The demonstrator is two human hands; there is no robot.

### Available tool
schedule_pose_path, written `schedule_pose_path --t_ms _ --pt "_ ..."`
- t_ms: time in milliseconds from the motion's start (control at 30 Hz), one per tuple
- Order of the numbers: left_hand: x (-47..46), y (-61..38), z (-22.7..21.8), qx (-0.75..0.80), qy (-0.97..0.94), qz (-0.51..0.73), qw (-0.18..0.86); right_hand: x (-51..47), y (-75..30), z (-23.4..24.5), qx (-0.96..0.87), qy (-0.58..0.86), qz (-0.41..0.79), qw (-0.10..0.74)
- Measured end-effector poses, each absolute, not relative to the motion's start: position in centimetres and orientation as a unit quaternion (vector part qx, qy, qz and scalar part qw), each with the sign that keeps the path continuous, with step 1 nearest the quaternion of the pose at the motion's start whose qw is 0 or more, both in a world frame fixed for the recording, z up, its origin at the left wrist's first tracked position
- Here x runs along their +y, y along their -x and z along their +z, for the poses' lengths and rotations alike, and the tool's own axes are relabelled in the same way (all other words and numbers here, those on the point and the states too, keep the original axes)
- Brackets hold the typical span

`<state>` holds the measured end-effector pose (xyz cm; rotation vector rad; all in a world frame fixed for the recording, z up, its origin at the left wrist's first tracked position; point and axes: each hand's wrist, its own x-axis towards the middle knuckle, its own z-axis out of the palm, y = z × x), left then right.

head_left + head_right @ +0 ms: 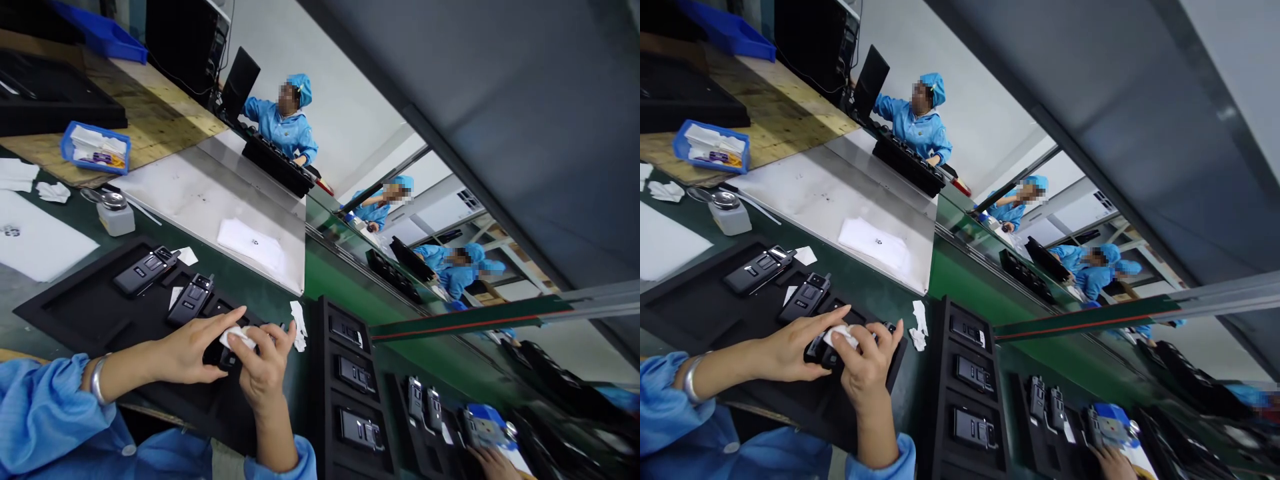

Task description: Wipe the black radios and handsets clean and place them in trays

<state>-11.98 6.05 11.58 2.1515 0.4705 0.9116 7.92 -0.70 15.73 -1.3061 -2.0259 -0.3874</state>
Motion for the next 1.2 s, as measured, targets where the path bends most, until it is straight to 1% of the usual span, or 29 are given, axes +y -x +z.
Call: schedule_pose_path --t_ms 100,200,367,533,667,867,1000,1200 --pt "6.1 12.0 11.9 0.186 -0.839 0.361 0.361 -0.8 -8.0 15.7 -0.777 0.511 -0.146 0.337" --pt "6.1 12.0 12.2 0.195 -0.838 0.352 0.369 -0.9 -8.1 15.4 -0.770 0.517 -0.139 0.347" --pt "5.8 12.0 11.9 0.187 -0.847 0.359 0.343 -1.0 -8.2 15.4 -0.772 0.519 -0.149 0.336" --pt "5.6 12.0 11.8 0.187 -0.849 0.360 0.338 -0.7 -8.1 15.5 -0.769 0.510 -0.161 0.350" --pt "5.6 12.1 12.3 0.192 -0.850 0.356 0.338 0.0 -8.7 15.3 -0.718 0.564 -0.181 0.364" --pt "5.4 12.2 12.3 0.201 -0.846 0.354 0.344 -1.9 -10.0 12.4 -0.655 0.607 -0.128 0.432" --pt "5.3 12.2 12.2 0.198 -0.847 0.356 0.341 -3.5 -10.1 10.6 -0.627 0.625 -0.119 0.449" --pt "5.3 12.2 12.1 0.200 -0.850 0.365 0.322 -4.6 -10.7 9.4 -0.584 0.656 -0.104 0.466"
